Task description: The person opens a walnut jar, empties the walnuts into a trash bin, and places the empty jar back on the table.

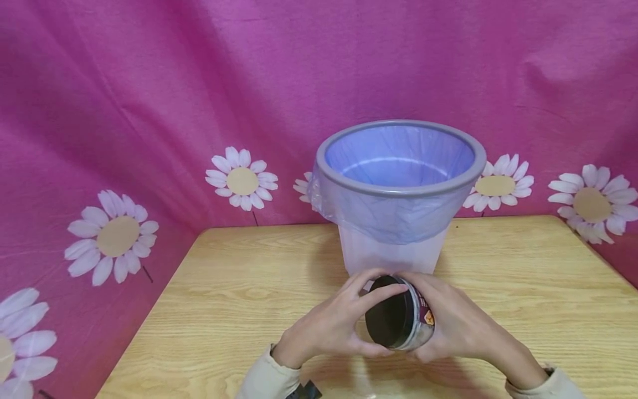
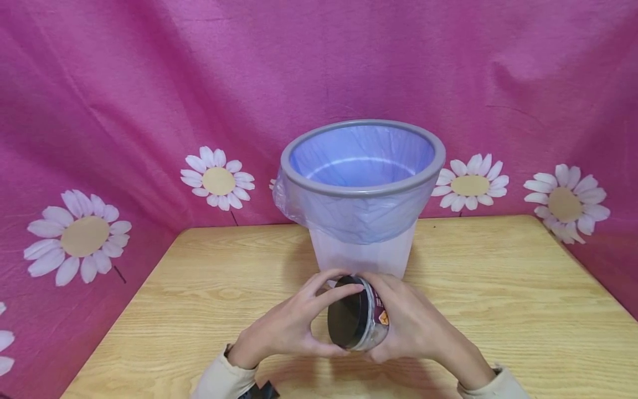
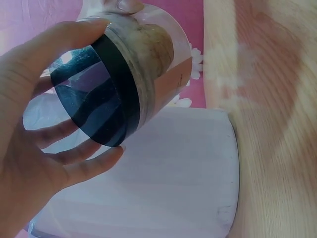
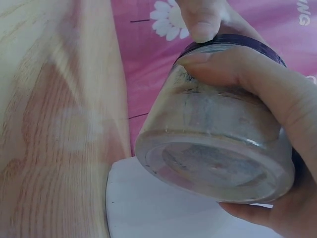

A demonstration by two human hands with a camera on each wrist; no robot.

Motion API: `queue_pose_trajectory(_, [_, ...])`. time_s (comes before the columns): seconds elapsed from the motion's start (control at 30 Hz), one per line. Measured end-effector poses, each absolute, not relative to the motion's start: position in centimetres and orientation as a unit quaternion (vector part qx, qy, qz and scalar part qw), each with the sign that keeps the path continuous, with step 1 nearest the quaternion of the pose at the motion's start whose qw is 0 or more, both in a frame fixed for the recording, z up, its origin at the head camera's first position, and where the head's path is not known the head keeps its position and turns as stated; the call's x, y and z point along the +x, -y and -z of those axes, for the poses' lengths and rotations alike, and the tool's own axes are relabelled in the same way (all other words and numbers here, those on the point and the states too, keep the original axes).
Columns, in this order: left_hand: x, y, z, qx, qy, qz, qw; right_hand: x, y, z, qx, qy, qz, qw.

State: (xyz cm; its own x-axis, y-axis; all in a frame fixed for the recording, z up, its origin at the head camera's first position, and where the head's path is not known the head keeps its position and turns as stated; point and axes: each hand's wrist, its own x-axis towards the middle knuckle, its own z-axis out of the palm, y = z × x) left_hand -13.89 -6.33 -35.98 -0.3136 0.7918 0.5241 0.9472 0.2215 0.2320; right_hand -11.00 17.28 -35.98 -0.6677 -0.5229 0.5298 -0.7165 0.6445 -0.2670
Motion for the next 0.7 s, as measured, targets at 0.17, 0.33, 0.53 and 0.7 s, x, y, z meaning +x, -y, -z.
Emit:
queue_pose_trajectory(0.17, [-13.94,6.20,35.98,-0.576,0.763,0.253,0.149,-10.97,-17.37,36.01,0.354,0.880,-0.235,0.211])
queue_pose_trajectory(0.33, [-13.90,6.24,36.04,-0.572,0.764,0.255,0.152,-10.96,-17.35,35.95,0.354,0.882,-0.233,0.208])
queue_pose_trajectory(0.53, [-13.88,6.27,36.04,-0.566,0.767,0.256,0.159,-10.95,-17.32,35.88,0.355,0.882,-0.226,0.214])
queue_pose_trajectory(0.7, [-13.95,6.20,36.11,-0.573,0.767,0.239,0.164,-10.96,-17.34,35.96,0.353,0.882,-0.226,0.216])
